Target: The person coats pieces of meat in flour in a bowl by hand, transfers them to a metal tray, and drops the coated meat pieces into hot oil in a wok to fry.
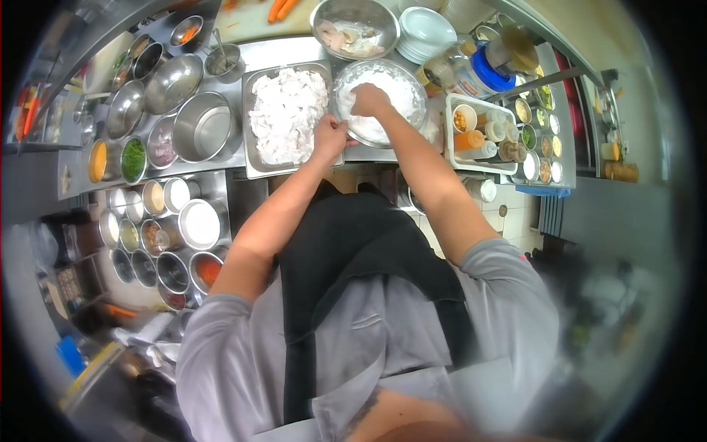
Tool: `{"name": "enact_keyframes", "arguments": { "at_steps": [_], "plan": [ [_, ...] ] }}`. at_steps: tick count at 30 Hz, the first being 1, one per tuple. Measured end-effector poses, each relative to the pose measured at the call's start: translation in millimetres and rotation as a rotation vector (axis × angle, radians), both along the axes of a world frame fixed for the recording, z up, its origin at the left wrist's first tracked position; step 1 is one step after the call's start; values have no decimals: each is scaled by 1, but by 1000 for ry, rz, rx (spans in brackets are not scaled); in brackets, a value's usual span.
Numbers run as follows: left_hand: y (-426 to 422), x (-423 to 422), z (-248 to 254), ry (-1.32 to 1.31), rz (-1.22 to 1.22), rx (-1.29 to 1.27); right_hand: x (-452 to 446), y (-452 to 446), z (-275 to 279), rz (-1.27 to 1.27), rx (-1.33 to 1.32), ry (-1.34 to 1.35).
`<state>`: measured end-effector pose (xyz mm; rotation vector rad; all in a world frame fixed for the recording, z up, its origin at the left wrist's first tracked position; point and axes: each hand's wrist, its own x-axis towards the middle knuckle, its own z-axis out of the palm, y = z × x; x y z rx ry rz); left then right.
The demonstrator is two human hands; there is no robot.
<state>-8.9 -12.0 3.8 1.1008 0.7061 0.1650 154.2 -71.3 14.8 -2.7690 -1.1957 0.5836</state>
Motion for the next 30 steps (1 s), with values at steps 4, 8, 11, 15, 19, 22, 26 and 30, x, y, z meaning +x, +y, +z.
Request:
{"name": "enact_keyframes", "arguments": {
  "at_steps": [4,8,11,15,19,22,26,30],
  "plan": [
    [0,-1,-4,-13,6,-3,27,-27,30,-119,113,237],
    [-2,0,-14,-17,23,20,56,-47,31,30,112,59],
    [-5,-1,-9,-4,74,32,45,-40,70,-149,272,189],
    [-14,-9,0,9,81,-51,10,1,105,-70,369,407],
    [-26,-11,-6,-1,47,-58,-32,62,90,135,323,336],
    [-28,-15,-3,-14,29,-62,-51,90,84,186,269,299],
    [-23,-12,-10,1,28,-8,-33,75,73,151,371,217],
    [-14,-12,5,52,3,91,17,13,74,-42,305,205]
  ]
}}
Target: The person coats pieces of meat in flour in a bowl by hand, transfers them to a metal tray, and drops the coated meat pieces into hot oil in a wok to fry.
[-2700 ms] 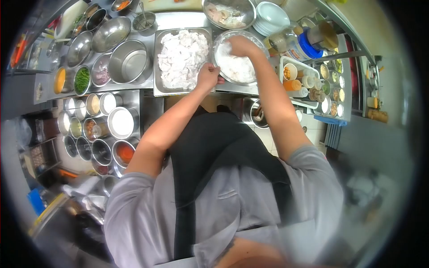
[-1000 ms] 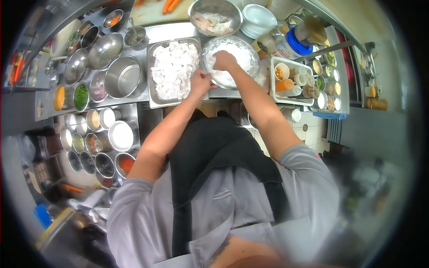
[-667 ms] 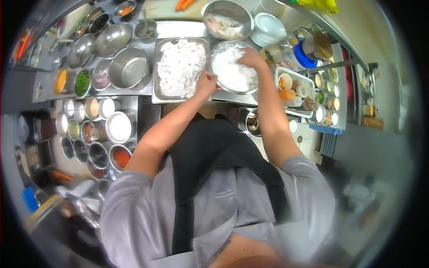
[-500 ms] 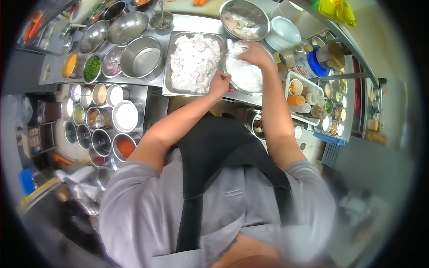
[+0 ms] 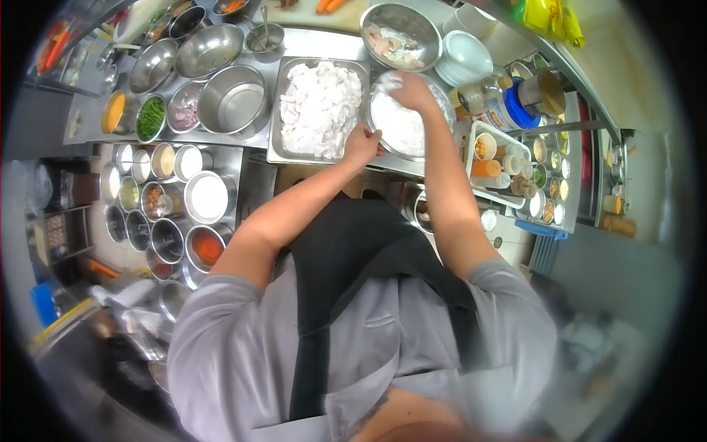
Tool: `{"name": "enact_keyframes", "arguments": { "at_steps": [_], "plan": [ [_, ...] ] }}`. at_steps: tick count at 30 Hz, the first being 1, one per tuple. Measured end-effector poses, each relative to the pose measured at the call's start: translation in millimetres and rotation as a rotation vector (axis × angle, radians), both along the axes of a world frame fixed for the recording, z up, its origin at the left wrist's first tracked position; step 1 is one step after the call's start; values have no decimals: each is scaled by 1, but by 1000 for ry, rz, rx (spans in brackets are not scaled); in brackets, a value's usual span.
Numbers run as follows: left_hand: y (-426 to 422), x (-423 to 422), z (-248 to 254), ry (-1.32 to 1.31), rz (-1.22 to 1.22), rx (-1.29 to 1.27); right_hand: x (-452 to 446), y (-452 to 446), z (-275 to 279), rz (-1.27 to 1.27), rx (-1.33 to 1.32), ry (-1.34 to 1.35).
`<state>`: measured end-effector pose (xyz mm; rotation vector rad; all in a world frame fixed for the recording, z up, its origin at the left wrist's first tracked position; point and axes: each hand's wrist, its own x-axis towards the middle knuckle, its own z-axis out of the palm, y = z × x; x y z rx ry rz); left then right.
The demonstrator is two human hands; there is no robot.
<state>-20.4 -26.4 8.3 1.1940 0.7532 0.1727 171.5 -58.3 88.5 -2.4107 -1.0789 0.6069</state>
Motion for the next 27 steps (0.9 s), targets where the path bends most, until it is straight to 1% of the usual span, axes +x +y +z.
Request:
{"name": "enact_keyframes", "arguments": {
  "at_steps": [1,3,4,6,8,9,10,12,14,16,18,20,22,23,27],
  "plan": [
    [1,1,0,-4,2,-2,10,-11,-6,2,-2,-4],
    [-2,2,-4,-6,46,-18,29,-41,-52,148,-313,-93],
    [-3,2,-7,-7,35,-21,39,-57,-93,218,-293,-117],
    [-1,5,-14,-8,26,27,24,-66,-110,268,-276,-214],
    [-4,6,-18,2,28,7,15,-66,-105,201,-231,-222],
    [-4,7,-21,-16,40,21,18,-63,-106,208,-215,-178],
    [-3,7,-19,-34,50,36,15,-59,-96,214,-196,-136],
    [-3,6,-16,-45,18,35,14,-60,-68,209,-213,-142],
    [-1,6,-18,-42,3,26,17,-63,-49,222,-218,-64],
    [0,6,-11,2,-12,6,28,-66,-50,200,-171,-84],
    [0,5,-9,-6,9,-12,37,-68,-53,55,-209,-59],
    [0,5,-10,-8,-2,-20,36,-69,-64,72,-207,-53],
    [0,4,-9,-12,-14,-29,30,-69,-82,181,-126,11],
    [0,4,-7,-11,-9,-26,26,-69,-92,298,-154,-64],
    [2,4,-14,-34,-19,-38,18,-68,-80,212,-88,-86]
  ]
}}
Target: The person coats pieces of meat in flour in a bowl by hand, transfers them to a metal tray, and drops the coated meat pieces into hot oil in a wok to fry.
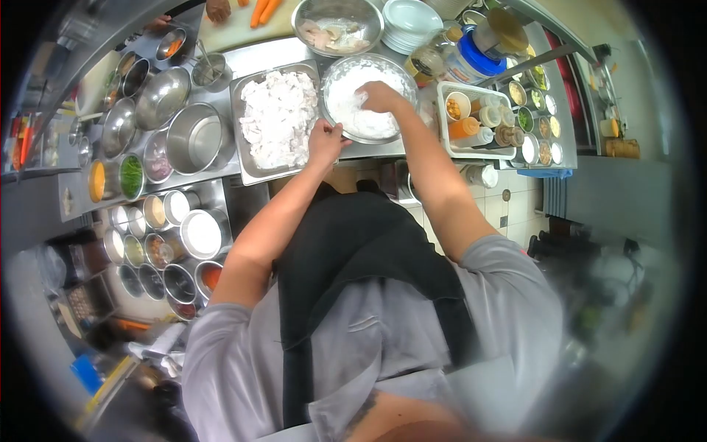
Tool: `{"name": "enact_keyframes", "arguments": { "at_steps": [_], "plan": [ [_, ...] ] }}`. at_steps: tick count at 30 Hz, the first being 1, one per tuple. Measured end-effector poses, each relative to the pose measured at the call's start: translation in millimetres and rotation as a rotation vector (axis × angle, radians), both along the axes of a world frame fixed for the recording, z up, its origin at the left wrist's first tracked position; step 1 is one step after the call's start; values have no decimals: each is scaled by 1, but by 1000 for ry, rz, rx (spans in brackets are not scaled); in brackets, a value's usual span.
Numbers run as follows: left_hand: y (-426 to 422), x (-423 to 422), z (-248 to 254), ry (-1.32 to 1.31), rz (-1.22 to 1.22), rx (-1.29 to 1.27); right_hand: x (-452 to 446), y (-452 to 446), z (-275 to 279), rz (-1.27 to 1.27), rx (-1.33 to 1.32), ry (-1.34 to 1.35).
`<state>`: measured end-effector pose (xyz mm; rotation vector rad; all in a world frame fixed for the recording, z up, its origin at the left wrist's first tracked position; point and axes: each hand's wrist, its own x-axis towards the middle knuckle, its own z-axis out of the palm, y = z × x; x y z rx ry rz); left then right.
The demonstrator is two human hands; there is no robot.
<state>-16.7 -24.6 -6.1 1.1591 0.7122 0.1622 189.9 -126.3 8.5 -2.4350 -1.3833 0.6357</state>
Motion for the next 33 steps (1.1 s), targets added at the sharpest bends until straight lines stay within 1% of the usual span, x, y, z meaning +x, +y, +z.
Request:
{"name": "enact_keyframes", "arguments": {
  "at_steps": [1,3,5,7,8,9,11,14,16,18,19,21,22,25,27,28,30,31,33],
  "plan": [
    [-1,-1,1,5,4,-5,4,-4,4,4,-5,5],
    [0,-2,6,-8,8,-7,16,-14,16,-126,47,-8],
    [-1,-4,11,-11,12,-3,16,-24,41,-121,15,-57],
    [-3,-2,11,-22,10,2,18,-32,58,-229,-76,218],
    [-2,-2,11,-13,11,7,27,-34,39,-172,-113,187],
    [-2,-2,11,-5,13,13,24,-36,29,-176,-113,185],
    [-1,-1,8,-3,2,9,17,-34,12,-33,-277,100],
    [-1,0,7,-4,7,3,10,-28,-5,-25,-268,57],
    [-2,-2,6,-4,16,0,0,-27,3,-22,-253,45],
    [-1,-1,7,18,2,28,0,-28,13,-22,-204,143],
    [-2,-1,7,17,2,28,-1,-27,15,-23,-204,143],
    [-2,-1,9,0,6,8,-1,-24,18,6,-293,179],
    [-1,-1,10,-1,6,8,-1,-22,17,6,-292,179],
    [-3,-1,10,4,2,21,-2,-22,22,64,-327,135],
    [-2,-1,9,4,20,1,4,-28,34,27,-203,36],
    [-2,-1,8,4,24,0,8,-30,41,31,-204,36],
    [-3,-2,5,-32,23,-9,18,-35,57,-162,-56,112],
    [-3,-3,6,-29,25,-12,20,-37,63,-161,-59,115],
    [-3,-3,7,-19,5,-1,25,-41,71,-391,64,404]
  ]
}}
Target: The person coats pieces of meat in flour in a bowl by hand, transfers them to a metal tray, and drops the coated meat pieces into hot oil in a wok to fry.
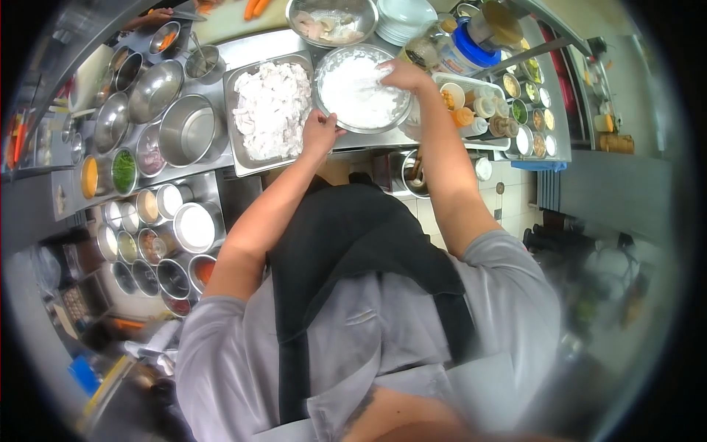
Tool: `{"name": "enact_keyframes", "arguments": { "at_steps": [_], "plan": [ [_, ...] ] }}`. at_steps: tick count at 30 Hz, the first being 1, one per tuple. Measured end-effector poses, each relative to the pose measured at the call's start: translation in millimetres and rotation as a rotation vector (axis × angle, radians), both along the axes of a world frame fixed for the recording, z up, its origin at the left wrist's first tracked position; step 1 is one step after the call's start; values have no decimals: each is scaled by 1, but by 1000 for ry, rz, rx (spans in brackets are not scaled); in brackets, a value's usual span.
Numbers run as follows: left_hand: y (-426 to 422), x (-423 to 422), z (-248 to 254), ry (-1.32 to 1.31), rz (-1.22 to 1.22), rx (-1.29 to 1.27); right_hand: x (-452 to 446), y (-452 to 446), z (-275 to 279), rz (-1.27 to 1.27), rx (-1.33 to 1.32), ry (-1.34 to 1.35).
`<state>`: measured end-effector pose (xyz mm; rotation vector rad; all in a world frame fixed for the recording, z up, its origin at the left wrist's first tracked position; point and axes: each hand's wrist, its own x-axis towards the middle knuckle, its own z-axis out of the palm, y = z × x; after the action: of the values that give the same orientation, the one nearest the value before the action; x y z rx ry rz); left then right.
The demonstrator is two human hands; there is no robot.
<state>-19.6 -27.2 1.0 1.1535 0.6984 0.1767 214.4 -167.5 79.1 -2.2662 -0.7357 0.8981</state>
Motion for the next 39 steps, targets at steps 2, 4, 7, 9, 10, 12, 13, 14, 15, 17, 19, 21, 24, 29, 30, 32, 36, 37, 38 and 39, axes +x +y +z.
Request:
{"name": "enact_keyframes", "arguments": {
  "at_steps": [2,4,7,9,10,12,13,14,15,17,19,21,24,29,30,32,36,37,38,39],
  "plan": [
    [1,1,1,8,-9,6,5,-5,-9,-87,95,100],
    [1,2,1,16,-12,9,8,-9,-14,-166,296,326],
    [0,0,3,19,-3,1,8,-18,-17,-259,416,477],
    [0,-2,3,2,-3,-26,9,-21,-22,-305,489,543],
    [0,-1,4,2,0,-27,12,-22,-25,-353,564,607],
    [0,-1,2,0,4,-35,16,-26,-30,-380,642,670],
    [0,0,1,0,11,-36,18,-25,-31,-405,724,732],
    [0,0,0,-5,13,-6,20,-25,-32,-398,720,736],
    [0,1,-4,-10,16,27,19,-20,-27,-365,801,795],
    [-1,2,-9,-3,35,52,13,-9,-17,-239,928,903],
    [1,1,-9,22,-2,53,3,11,-4,-173,905,881],
    [2,0,-5,24,7,48,-16,38,19,-77,917,913],
    [3,-1,-3,49,-5,54,-53,87,40,-95,696,741],
    [1,-2,-2,46,-10,87,-92,162,14,267,189,62],
    [1,-2,-3,44,-15,92,-96,164,14,342,71,-274],
    [1,-1,-4,47,-4,86,-87,158,9,297,121,-287],
    [3,-3,5,83,-23,96,-64,111,27,149,61,-298],
    [2,-3,4,79,-21,93,-45,94,-6,158,43,-484],
    [1,-3,1,69,2,85,-34,76,-19,261,-64,-433],
    [0,-1,0,57,24,78,-25,63,-31,360,-169,-382]
  ]
}}
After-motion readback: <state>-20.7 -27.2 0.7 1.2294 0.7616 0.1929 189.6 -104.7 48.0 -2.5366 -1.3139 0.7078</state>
